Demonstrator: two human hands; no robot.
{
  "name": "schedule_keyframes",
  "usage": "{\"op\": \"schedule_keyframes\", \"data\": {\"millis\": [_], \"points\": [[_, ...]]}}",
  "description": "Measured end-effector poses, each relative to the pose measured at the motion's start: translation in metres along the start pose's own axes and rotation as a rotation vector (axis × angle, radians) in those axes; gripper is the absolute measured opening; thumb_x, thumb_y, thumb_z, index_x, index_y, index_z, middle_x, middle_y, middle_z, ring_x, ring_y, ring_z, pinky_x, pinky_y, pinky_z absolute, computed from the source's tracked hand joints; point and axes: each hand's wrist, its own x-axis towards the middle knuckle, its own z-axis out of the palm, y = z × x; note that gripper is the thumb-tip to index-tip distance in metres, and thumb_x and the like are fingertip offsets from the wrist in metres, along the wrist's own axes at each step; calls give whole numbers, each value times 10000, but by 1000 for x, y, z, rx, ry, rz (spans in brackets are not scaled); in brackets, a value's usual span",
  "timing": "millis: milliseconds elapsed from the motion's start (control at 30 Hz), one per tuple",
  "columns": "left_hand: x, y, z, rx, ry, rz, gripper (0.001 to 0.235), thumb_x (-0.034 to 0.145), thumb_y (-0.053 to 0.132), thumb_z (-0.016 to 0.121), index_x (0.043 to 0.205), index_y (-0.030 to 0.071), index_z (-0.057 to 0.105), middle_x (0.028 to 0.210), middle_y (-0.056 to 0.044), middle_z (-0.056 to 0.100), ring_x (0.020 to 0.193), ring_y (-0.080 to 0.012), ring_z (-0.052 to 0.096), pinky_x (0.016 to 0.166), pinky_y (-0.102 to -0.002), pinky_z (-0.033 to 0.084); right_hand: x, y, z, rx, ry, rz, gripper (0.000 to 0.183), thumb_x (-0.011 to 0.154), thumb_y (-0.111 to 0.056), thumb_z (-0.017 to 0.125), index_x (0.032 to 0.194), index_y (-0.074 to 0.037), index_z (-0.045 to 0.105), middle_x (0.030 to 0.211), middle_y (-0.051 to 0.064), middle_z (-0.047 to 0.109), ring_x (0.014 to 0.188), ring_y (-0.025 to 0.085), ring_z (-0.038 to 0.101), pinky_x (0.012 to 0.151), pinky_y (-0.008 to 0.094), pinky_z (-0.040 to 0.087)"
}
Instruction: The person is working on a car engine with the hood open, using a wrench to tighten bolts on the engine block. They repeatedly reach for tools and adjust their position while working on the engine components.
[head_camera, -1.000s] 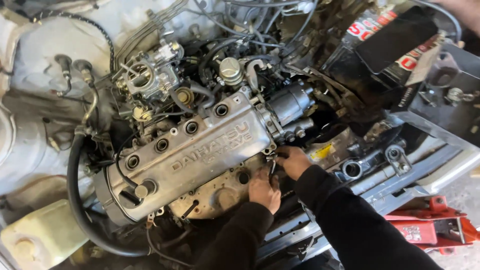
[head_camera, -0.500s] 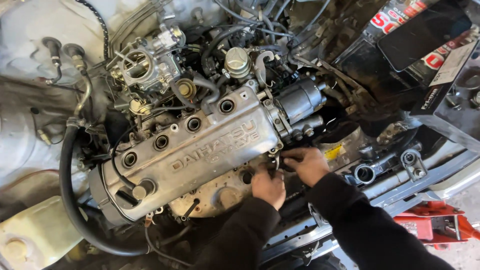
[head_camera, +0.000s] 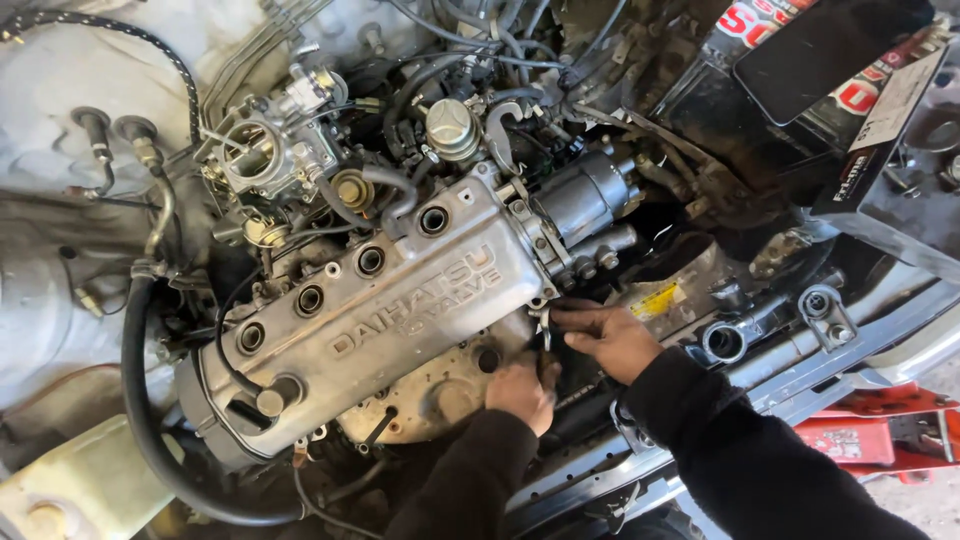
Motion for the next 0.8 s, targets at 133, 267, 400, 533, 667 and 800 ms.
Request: {"op": "schedule_keyframes", "data": {"millis": [133, 267, 400, 533, 667, 800], "points": [[7, 21, -60, -104, -76, -22, 391, 988, 394, 524, 961, 34, 674, 797, -252, 705, 778, -474, 665, 727, -589, 505, -4, -9, 0, -101, -6, -22, 462, 890, -29, 674, 1350, -25, 650, 1480, 62, 585, 1240, 164, 633, 1022, 295, 507], [12, 22, -79, -390, 76, -84, 413, 949, 423, 573, 874, 56, 749, 797, -222, 734, 766, -417, 715, 698, -542, 529, -4, 6, -4, -120, -14, -2, 480, 886, -65, 696, 1362, -47, 641, 1444, 107, 640, 1252, 192, 646, 1042, 308, 502], [0, 18, -42, -301, 103, -88, 403, 961, 436, 599, 892, 62, 730, 778, -242, 705, 750, -463, 676, 671, -575, 497, -11, -28, 0, -350, -12, -80, 512, 867, -133, 713, 1368, -66, 634, 1476, 117, 578, 1307, 243, 593, 1062, 335, 471], [6, 4, -22, -261, 129, 56, 306, 856, 357, 662, 889, 64, 743, 771, -239, 710, 719, -488, 673, 621, -588, 504, -10, -32, -1, -514, -7, -107, 535, 858, -165, 723, 1381, -95, 633, 1513, 107, 520, 1333, 269, 551, 1068, 347, 447], [10, -13, -36, -801, -23, -311, 405, 941, 337, 732, 791, -39, 733, 731, -242, 728, 699, -478, 685, 619, -572, 492, -5, -9, -5, -488, -32, -80, 539, 877, -176, 734, 1398, -102, 619, 1492, 110, 552, 1331, 252, 577, 1087, 341, 450], [-6, -10, -6, -863, 31, -40, 331, 1039, 257, 682, 901, -41, 644, 729, -163, 634, 617, -250, 591, 590, -447, 423, -5, -16, -7, -326, -73, -75, 567, 859, -161, 732, 1408, -98, 601, 1544, 90, 496, 1331, 222, 572, 1063, 336, 476]]}}
